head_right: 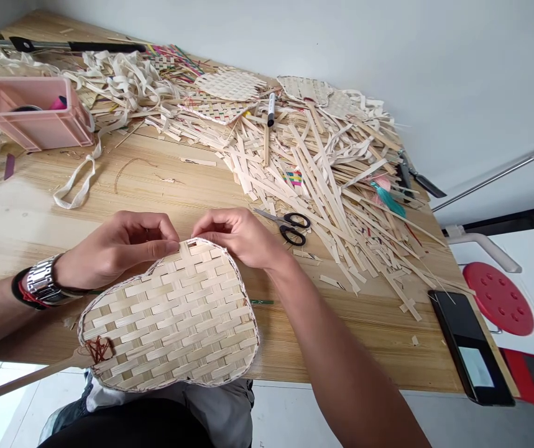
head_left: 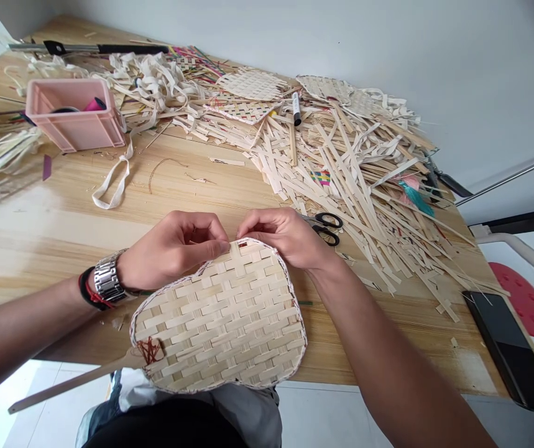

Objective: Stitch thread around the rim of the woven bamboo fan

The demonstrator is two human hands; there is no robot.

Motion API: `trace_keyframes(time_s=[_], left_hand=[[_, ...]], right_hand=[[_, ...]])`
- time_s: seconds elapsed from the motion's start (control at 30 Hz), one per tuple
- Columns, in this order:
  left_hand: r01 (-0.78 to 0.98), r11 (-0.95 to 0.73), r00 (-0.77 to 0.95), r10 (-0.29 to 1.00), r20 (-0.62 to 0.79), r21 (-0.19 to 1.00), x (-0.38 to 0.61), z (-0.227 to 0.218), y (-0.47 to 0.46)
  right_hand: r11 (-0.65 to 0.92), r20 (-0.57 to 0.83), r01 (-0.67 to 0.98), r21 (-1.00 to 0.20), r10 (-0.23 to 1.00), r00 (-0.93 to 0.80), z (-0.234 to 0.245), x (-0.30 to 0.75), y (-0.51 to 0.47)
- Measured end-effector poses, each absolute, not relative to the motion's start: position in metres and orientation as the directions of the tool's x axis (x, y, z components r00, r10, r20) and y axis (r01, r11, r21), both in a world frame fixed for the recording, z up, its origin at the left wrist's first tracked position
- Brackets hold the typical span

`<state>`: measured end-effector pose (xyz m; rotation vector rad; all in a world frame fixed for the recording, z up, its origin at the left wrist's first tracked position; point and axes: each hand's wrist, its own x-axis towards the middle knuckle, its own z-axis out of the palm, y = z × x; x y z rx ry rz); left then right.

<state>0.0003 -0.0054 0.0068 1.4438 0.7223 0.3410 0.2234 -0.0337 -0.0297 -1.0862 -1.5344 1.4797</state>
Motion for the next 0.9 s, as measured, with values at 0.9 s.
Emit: trace_keyframes(time_s=[0.9], left_hand=[[0.179,0.025,0.773,0.615,-0.156,0.984,0.0011,0.0054,-0.0066]], right_hand=[[-0.01,-0.019,0.025,-1.0,0.919,-0.393,-0.0334,0.2203,-0.0322]])
